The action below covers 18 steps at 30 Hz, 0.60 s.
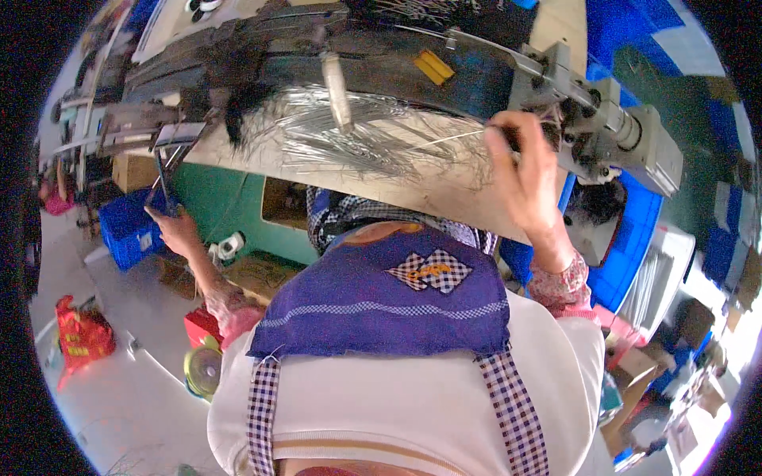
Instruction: Grouping and securing bundles of black synthetic fibers at a factory workbench.
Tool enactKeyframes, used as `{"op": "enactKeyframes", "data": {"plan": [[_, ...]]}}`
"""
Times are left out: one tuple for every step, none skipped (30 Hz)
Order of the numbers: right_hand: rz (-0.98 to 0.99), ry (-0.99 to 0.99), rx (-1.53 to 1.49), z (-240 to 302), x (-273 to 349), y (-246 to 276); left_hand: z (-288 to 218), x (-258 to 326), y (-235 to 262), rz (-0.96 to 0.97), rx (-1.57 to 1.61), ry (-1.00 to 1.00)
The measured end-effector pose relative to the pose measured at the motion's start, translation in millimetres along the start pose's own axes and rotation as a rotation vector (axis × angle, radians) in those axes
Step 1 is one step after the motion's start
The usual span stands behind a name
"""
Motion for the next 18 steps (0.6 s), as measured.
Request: {"op": "enactKeyframes", "data": {"plan": [[-0.042,-0.078,-0.093,-10,-2,0,23,-13,-2,-0.023,0.123,-0.035],[-0.102,-0.072,-0.186,-15,-8,2,43,-18,3,-0.067,0.229,-0.068],[-0.131,-0.078,-0.219,-19,-10,6,43,-20,-6,-0.059,0.161,-0.07],[-0.158,-0.081,-0.257,-23,-11,10,40,-18,-14,-0.053,0.093,-0.07],[-0.145,-0.084,-0.325,-23,-9,13,38,-9,-30,-0.022,0.15,0.003],[-0.133,-0.089,-0.396,-24,-8,15,8,12,-28,0.007,0.15,-0.007],[-0.134,-0.105,-0.408,-25,-7,15,-18,32,-27,0.094,0.33,0.005],[-0.136,-0.067,-0.442,-13,-10,17,-36,52,-31,-0.039,0.48,-0.293],[-0.112,-0.065,-0.432,-8,-11,15,-81,70,-18,-0.056,0.196,-0.407],[-0.1,-0.066,-0.421,-4,-15,15,-109,92,-15,-0.062,0.28,-0.643],[-0.116,-0.061,-0.422,5,-22,14,-160,115,24,0.131,0.609,-0.766],[-0.026,-0.007,-0.414,21,-28,6,-197,135,55,0.314,0.855,-0.885],[0.08,0.052,-0.408,41,-32,-2,-224,157,80,0.469,1.006,-0.989],[0.12,0.09,-0.404,65,-35,-7,-246,175,92,0.669,1.144,-1.059],[0.166,0.136,-0.429,89,-40,-12,-257,187,97,0.925,1.187,-1.026],[0.195,0.175,-0.442,105,-45,-12,-264,185,98,0.928,1.2,-1.033],[0.19,0.175,-0.429,108,-48,-7,-273,187,87,1.258,1.193,-0.916],[0.177,0.206,-0.344,111,-54,-6,-278,191,76,1.577,1.161,-0.782]]}}
Point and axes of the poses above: each hand's wrist, its own x-axis away from the middle knuckle, its own y-axis out of the back of the hand, z = x × y, the point moved 5 cm from there along -x, towards the middle knuckle, and after that the axes turned 10 degrees about x, right-handed, at the moved point
